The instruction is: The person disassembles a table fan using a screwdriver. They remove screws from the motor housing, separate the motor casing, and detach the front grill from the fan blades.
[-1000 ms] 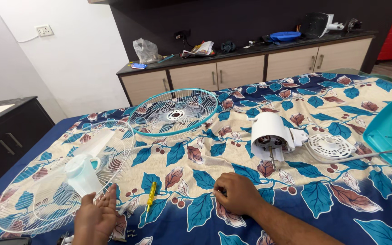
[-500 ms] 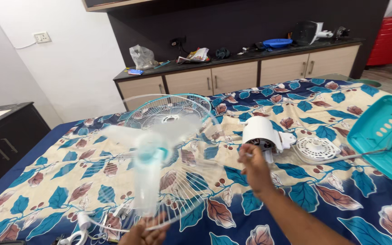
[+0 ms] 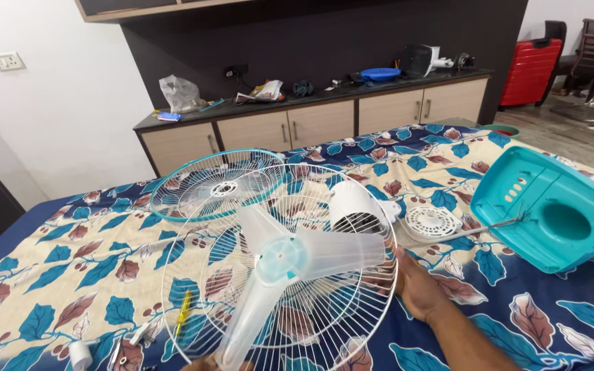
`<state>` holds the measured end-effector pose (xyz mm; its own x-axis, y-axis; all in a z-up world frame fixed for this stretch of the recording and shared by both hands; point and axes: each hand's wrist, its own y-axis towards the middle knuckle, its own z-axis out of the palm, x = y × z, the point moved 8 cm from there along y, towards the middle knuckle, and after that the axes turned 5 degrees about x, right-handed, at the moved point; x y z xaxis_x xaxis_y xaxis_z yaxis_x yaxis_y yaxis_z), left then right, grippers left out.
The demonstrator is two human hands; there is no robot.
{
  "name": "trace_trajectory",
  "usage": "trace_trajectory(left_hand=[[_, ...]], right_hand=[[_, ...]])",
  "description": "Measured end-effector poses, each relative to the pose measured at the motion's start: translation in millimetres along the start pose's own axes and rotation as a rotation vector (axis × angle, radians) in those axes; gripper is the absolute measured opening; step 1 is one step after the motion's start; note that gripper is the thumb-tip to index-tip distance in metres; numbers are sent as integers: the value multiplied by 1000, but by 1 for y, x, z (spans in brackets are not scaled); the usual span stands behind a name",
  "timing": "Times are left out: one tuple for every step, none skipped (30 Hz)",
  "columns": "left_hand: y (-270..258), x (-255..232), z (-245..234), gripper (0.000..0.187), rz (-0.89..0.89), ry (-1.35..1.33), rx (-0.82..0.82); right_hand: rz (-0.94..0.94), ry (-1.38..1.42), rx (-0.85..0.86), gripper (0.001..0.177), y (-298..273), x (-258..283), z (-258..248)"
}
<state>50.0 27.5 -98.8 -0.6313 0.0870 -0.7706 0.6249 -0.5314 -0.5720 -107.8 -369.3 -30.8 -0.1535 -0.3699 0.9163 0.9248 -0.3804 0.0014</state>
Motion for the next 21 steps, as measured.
trace_trajectory(left_hand=[[-2, 0, -2, 66, 1, 9, -10], [-2, -3, -3, 67, 6, 20, -12], [-4, -2, -5, 68, 8, 32, -19], [-6, -2, -7, 69, 12, 43, -29], [-7, -3, -6, 70, 7, 54, -25], [-8, -2, -6, 71, 4, 62, -26], [-8, -4, -5, 72, 3, 80, -21], [-8, -6, -4, 73, 6, 92, -17], [-10, -6, -4, 74, 4, 104, -14], [-10, -7, -4, 75, 11, 123, -20], [-10, -8, -4, 75, 17, 137, -22], [-11, -9, -5, 76, 19, 165, -37], [-11, -9, -5, 77, 26, 197, -50], [-14, -12, -11, 78, 26, 249, -74], [-19, -18, -21, 79, 34, 348, -130], [-25, -26, -34, 80, 40, 459, -196], [-33, -34, -46, 81, 48, 587, -278], [-42, -44, -57, 82, 59, 738, -358], [-51, -54, -66, 83, 61, 903, -447], [-59, -62, -71, 84, 50, 1038, -531], [-65, -67, -68, 85, 94, 1174, -575]], right_hand=[[-10, 0, 13, 68, 4, -3, -1], [-20, 0, 26, 69, 7, -5, -1], [-44, -22, 75, 67, 9, -5, 1], [-69, -43, 124, 66, 9, -5, 3], [-96, -65, 168, 65, 9, -4, 4], [-72, -110, 147, 64, 9, -9, 1], [-51, -155, 124, 63, 9, -13, -1], [-30, -200, 101, 62, 9, -16, -2], [-38, -272, 90, 63, 10, -18, -2], [-46, -345, 78, 64, 11, -19, -1], [-55, -416, 71, 65, 13, -21, 2], [-81, -451, 104, 66, 14, -21, 7], [-106, -489, 136, 69, 13, -20, 10], [-131, -526, 168, 73, 13, -19, 13], [-104, -509, 122, 75, 13, -21, 10], [-77, -491, 77, 76, 13, -22, 6], [-53, -472, 31, 78, 14, -23, 3], [-42, -445, 14, 80, 15, -23, 3], [-31, -417, -7, 82, 14, -24, 1], [-20, -390, -28, 84, 13, -24, -1], [-26, -402, -29, 84, 13, -24, -1]])
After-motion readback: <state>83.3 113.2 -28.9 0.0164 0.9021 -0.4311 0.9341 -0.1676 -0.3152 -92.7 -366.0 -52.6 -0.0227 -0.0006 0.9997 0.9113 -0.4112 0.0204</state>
